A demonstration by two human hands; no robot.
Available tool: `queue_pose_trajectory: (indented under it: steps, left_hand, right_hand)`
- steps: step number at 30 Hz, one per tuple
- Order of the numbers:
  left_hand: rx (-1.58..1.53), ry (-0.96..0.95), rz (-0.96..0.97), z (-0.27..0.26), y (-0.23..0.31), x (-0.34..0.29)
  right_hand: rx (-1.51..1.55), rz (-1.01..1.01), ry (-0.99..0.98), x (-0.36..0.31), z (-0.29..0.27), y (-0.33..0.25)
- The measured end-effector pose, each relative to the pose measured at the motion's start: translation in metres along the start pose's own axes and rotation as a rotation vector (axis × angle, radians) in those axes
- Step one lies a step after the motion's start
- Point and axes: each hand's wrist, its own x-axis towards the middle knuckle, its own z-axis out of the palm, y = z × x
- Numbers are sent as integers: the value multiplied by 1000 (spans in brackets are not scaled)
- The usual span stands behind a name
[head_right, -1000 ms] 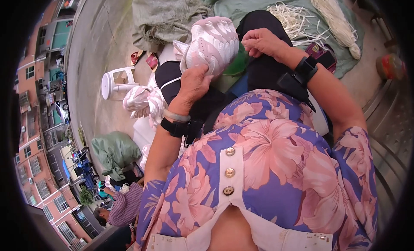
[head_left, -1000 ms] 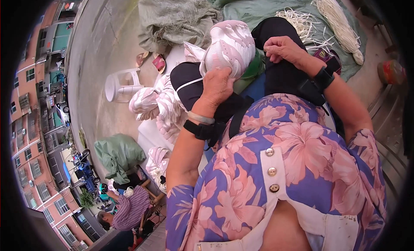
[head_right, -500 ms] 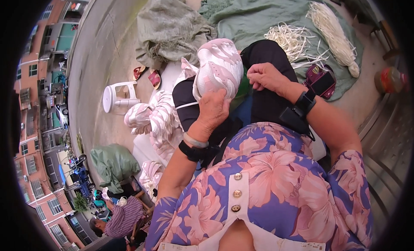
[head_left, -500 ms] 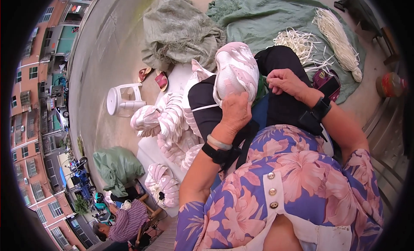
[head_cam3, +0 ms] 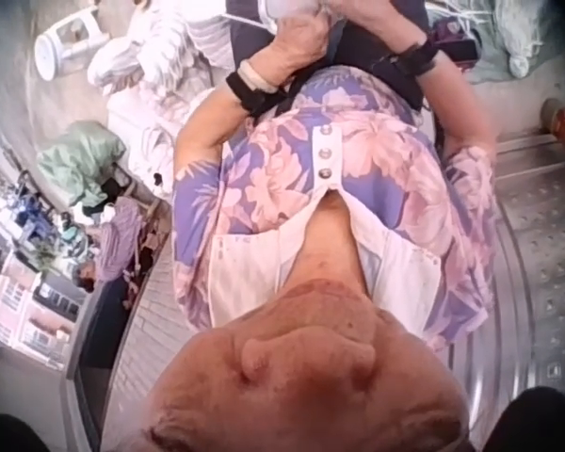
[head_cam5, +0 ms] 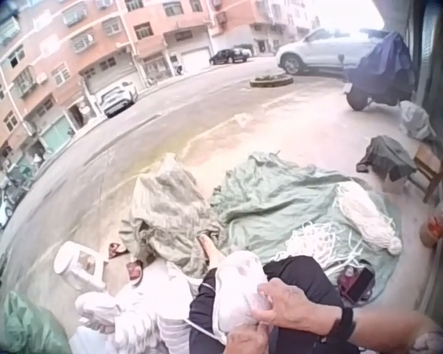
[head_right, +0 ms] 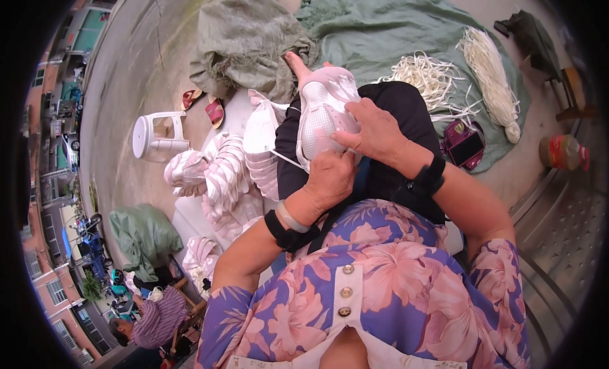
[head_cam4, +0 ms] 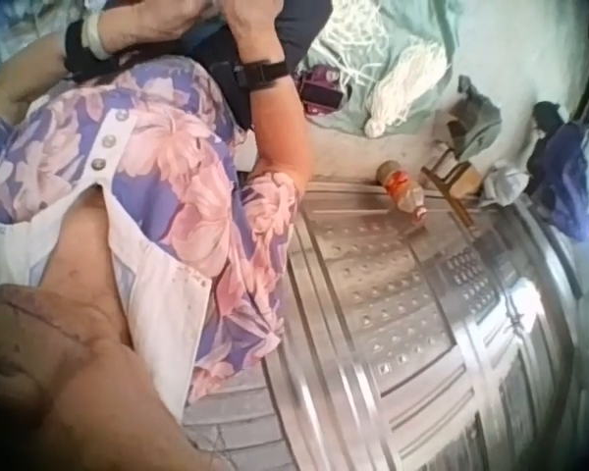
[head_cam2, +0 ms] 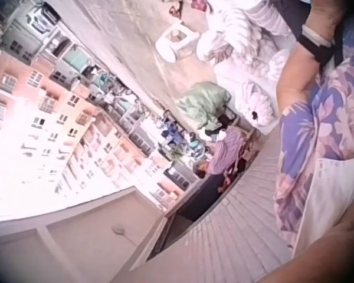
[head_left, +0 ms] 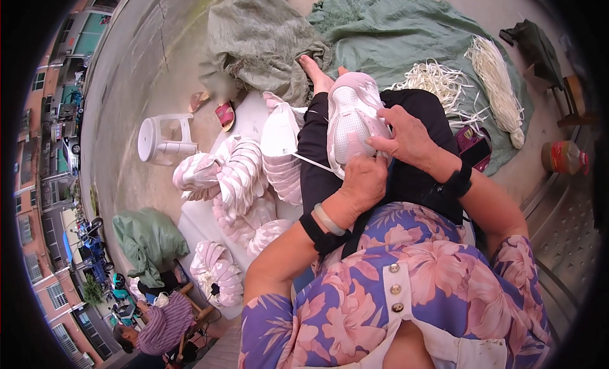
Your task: The recorder is lacing a white and pink athletic shoe.
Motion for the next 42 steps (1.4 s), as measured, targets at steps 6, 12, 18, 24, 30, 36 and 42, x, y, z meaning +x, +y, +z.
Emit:
queue_pose_trajectory:
  steps: [6,12,18,24,30,36,42]
  left_hand:
    - [-341,165,303,-31,-36,-17]
    - [-440,144,-392,-26,-76,-35]
    - [-456,4,-399,-6,-50,-39]
    - [-487,-86,-394,-4,-32,-32]
    - [-369,-221,-415,-12,-47,-36]
    - [-230,-121,-304,-17,-47,-35]
    - [-197,-210,-270,-18,-49,-24]
  right_hand:
    - [-180,-130,17,-4,1,-3]
    - [-108,-56,-19,-9,13,-2]
    - [529,218,-228,9,10,26]
    - [320,4,-247,15,7,38]
    - [-343,-259,-194,12,14,17]
    - [-298,-135,-186,0,18,23]
    - [-485,-181,-237,-7,19,35]
